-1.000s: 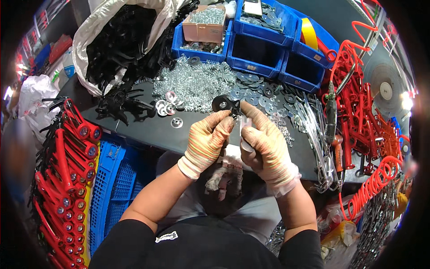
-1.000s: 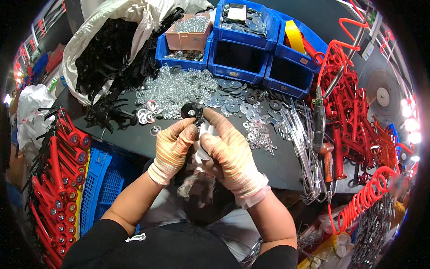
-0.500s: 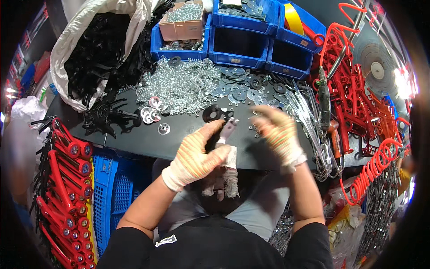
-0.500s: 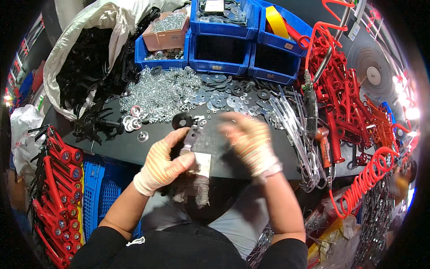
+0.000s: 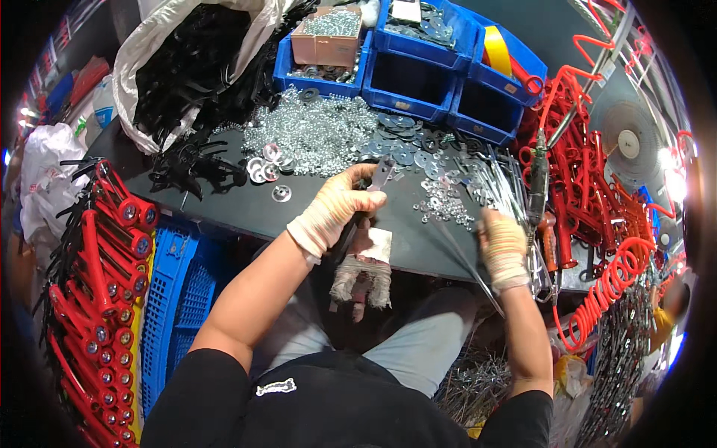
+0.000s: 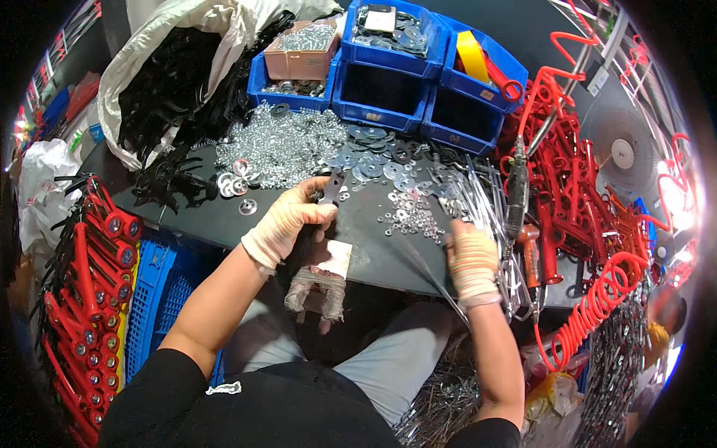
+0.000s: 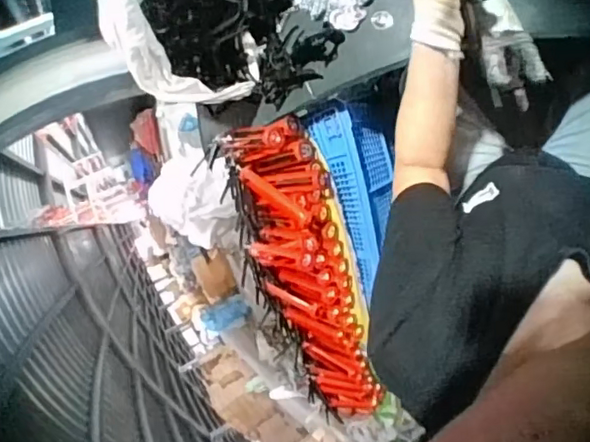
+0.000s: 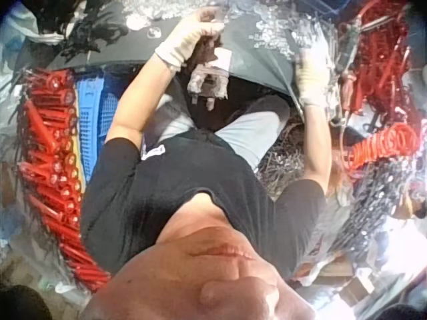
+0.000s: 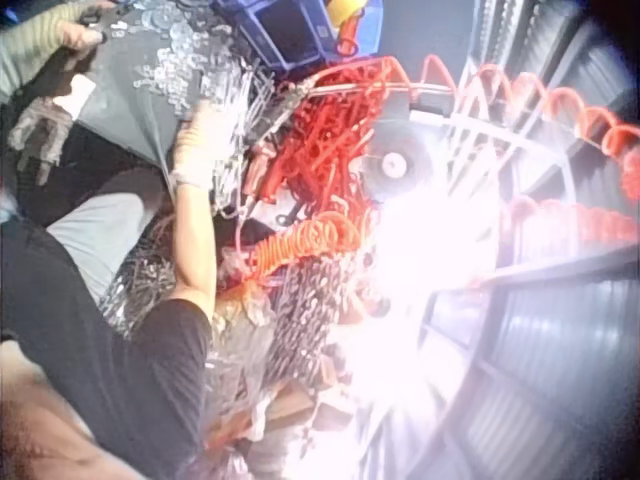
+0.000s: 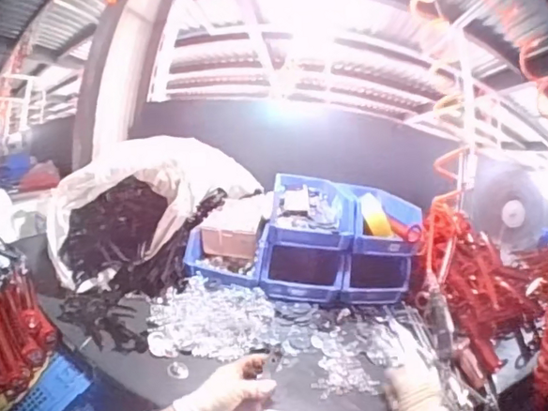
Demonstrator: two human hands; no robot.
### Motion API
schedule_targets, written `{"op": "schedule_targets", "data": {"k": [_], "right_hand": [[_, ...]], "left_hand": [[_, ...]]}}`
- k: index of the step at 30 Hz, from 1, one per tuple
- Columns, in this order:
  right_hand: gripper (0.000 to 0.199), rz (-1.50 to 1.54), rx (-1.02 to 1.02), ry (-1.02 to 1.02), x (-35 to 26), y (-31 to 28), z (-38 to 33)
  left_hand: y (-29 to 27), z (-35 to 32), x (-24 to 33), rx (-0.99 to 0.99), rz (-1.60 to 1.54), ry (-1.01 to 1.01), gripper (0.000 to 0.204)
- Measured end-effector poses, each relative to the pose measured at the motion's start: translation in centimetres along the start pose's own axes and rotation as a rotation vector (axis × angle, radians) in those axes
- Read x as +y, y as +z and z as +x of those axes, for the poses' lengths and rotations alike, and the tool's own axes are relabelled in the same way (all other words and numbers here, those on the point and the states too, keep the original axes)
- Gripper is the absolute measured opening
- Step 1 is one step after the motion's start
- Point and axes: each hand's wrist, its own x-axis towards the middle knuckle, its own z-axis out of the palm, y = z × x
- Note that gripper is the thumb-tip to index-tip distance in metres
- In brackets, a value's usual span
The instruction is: Assembling the components of red caulking guns at an industrial workbench using manual and electric tools.
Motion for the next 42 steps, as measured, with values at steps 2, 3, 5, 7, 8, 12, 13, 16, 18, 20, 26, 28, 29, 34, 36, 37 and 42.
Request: {"op": "schedule_targets", "data": {"k": [2,3,5,7,8,12,13,16,18,20,26,28,29,34,36,37,42], "right_hand": [[0.032,0.125,0.067,-0.094,-2.2,0.0,0.2],[0.031,0.227,0.213,-0.145,-3.7,-0.5,-0.1],[0.037,0.493,0.235,-0.277,-6.0,-1.3,-0.6],[0.040,0.526,-0.164,-0.483,-9.3,-4.7,-0.7],[0.039,0.538,-0.042,-0.520,-9.8,-4.3,-1.6],[0.027,0.667,0.179,-0.434,-8.2,-0.4,-8.5],[0.026,0.623,0.138,-0.346,-8.4,0.3,-9.2],[0.019,0.685,0.361,-0.216,-5.2,-0.3,-7.8],[0.028,0.203,0.438,-0.034,-2.5,-0.4,-3.1],[0.024,-0.213,-0.119,0.272,1.3,0.3,0.8],[0.006,-0.144,-0.070,0.222,4.6,0.6,2.0],[0.025,-0.039,0.136,0.198,3.4,-2.0,1.1],[0.035,0.043,0.225,0.183,1.5,-3.9,0.3],[0.056,0.387,0.292,-0.276,-7.6,-9.2,-2.7],[0.055,0.372,0.289,-0.282,-7.3,-9.4,-2.9],[0.055,0.357,0.287,-0.292,-7.3,-9.5,-3.1],[0.037,0.842,0.034,-0.056,-8.4,-9.7,-4.0]], "left_hand": [[0.1,0.3,-0.2,0.044,-0.042,0.012,0.058],[-0.1,0.3,-0.3,0.045,-0.028,-0.014,0.059],[-0.1,0.8,-0.8,0.053,-0.014,-0.032,0.059],[-0.7,1.0,-2.0,0.152,0.206,0.187,0.056],[-0.5,0.8,-1.9,0.186,0.215,0.140,0.052],[-1.5,0.9,-1.5,0.098,0.023,0.070,0.050],[-1.6,0.8,-1.1,0.097,0.024,0.062,0.053],[-0.9,0.6,-1.0,0.126,0.152,0.120,0.064],[-0.9,-0.2,-0.8,0.137,0.139,0.105,0.064],[-1.2,0.4,-0.9,0.107,0.168,0.113,0.066],[-1.7,-0.6,-0.4,0.076,0.102,0.084,0.064],[-1.3,-1.2,-0.2,0.071,0.074,0.098,0.060],[-0.7,-1.6,0.4,0.044,-0.015,0.031,0.056],[0.3,-2.6,0.8,-0.008,-0.061,0.011,0.055],[0.9,-3.2,1.3,-0.016,-0.061,0.026,0.055],[1.1,-3.5,1.4,-0.022,-0.061,0.044,0.054],[1.1,-4.4,0.8,0.247,0.960,0.762,0.045]]}}
